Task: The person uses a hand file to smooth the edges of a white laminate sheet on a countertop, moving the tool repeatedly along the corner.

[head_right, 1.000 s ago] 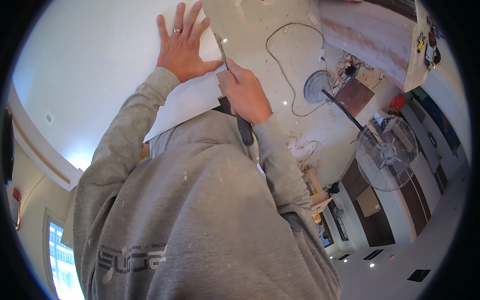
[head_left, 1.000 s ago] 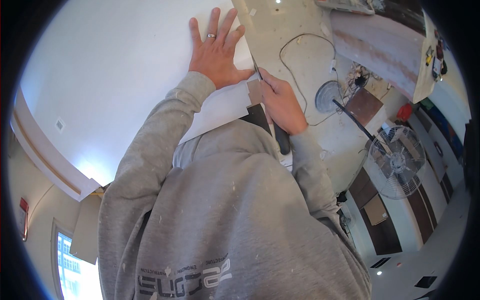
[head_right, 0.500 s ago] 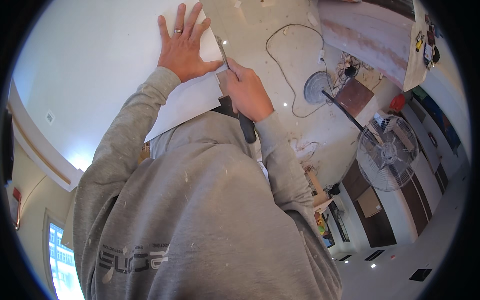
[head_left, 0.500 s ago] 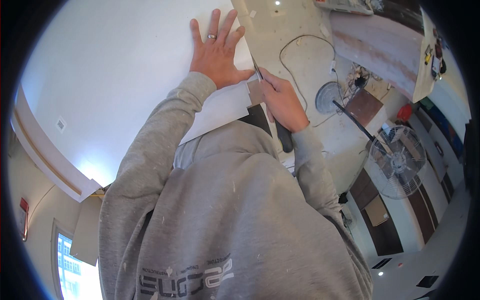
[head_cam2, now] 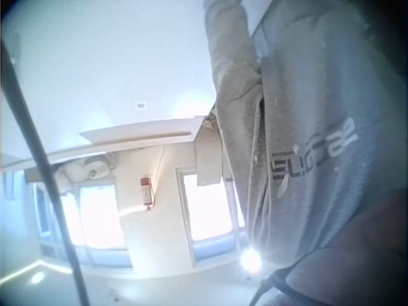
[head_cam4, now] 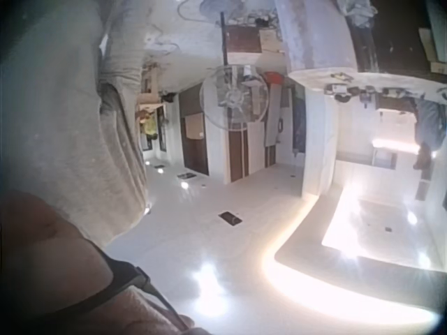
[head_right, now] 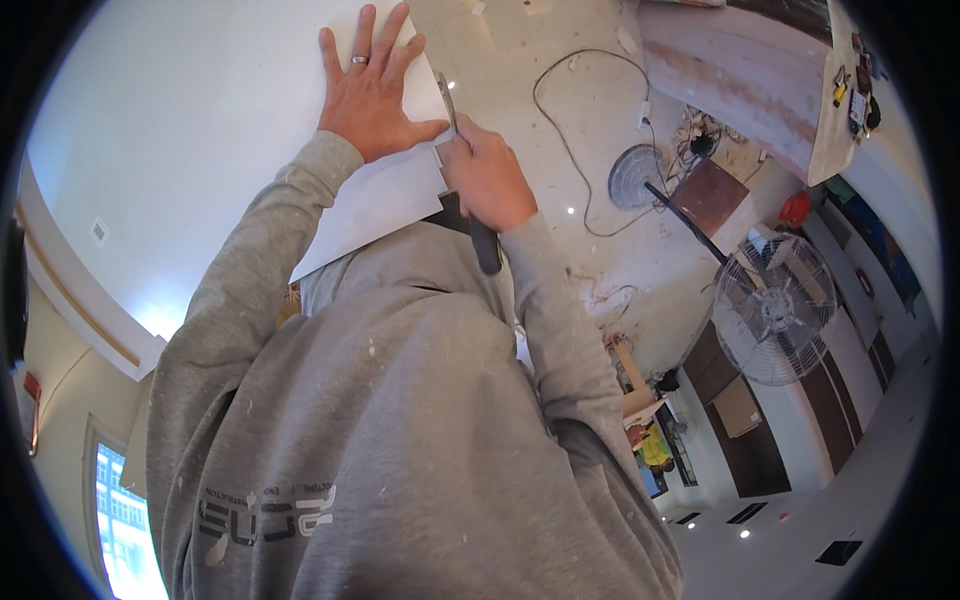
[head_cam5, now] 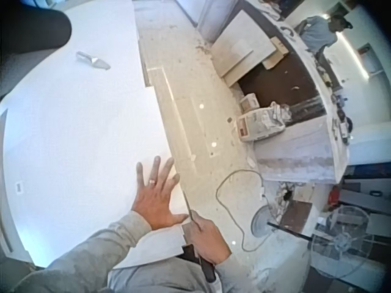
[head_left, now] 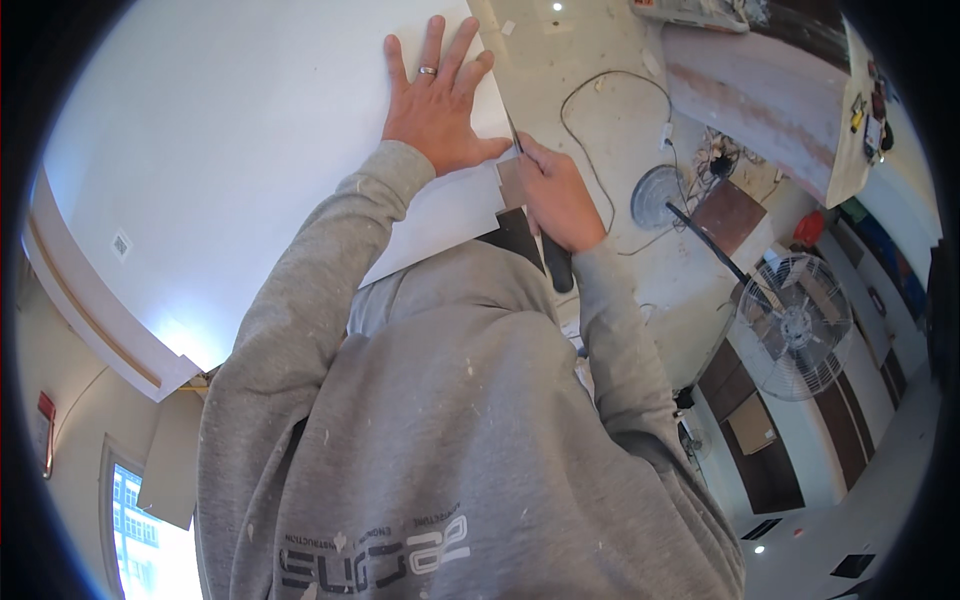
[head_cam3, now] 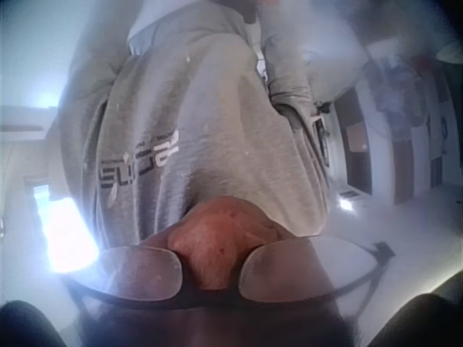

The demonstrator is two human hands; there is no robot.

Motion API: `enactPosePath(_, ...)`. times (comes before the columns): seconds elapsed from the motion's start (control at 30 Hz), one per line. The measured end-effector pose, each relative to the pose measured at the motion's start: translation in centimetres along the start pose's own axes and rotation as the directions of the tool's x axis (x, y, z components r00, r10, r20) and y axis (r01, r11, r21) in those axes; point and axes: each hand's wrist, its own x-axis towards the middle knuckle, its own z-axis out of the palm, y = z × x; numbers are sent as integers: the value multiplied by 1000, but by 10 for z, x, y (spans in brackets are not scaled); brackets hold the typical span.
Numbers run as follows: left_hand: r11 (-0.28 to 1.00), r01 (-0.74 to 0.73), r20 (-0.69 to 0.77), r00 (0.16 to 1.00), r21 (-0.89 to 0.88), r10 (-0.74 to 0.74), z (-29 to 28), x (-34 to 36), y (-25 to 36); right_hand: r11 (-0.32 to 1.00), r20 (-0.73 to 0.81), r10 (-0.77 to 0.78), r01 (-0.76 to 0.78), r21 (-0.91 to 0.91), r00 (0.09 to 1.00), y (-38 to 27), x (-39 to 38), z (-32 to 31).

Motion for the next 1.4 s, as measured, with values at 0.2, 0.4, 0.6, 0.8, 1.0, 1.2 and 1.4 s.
enactPosePath(0.2,1000,8,-32,999,-15,-9,1,-2,-7,998,5,29,-29,-59,1000,-15,-14,1)
enactPosePath(0.4,1000,6,32,999,24,-7,-3,1,1,1000,2,-2,2,-30,1000,-3,-6,-5)
enactPosePath(0.6,999,-14,-50,999,-47,11,1,-2,-3,998,19,29,-27,-64,999,3,-5,-1)
enactPosePath(0.8,999,-41,-31,999,-3,40,-6,-6,1,996,-1,94,-94,-7,996,-3,-30,-5)
enactPosePath(1.0,999,-15,52,998,-44,17,-9,2,1,997,31,49,-47,-57,998,6,-9,-9)
enactPosePath(1.2,999,-18,-43,999,-40,17,3,-2,-5,999,32,31,-30,-24,999,-10,-13,-1)
enactPosePath(1.4,1000,-7,13,1000,0,7,3,-2,-4,996,61,70,-67,-50,996,-3,-15,-9)
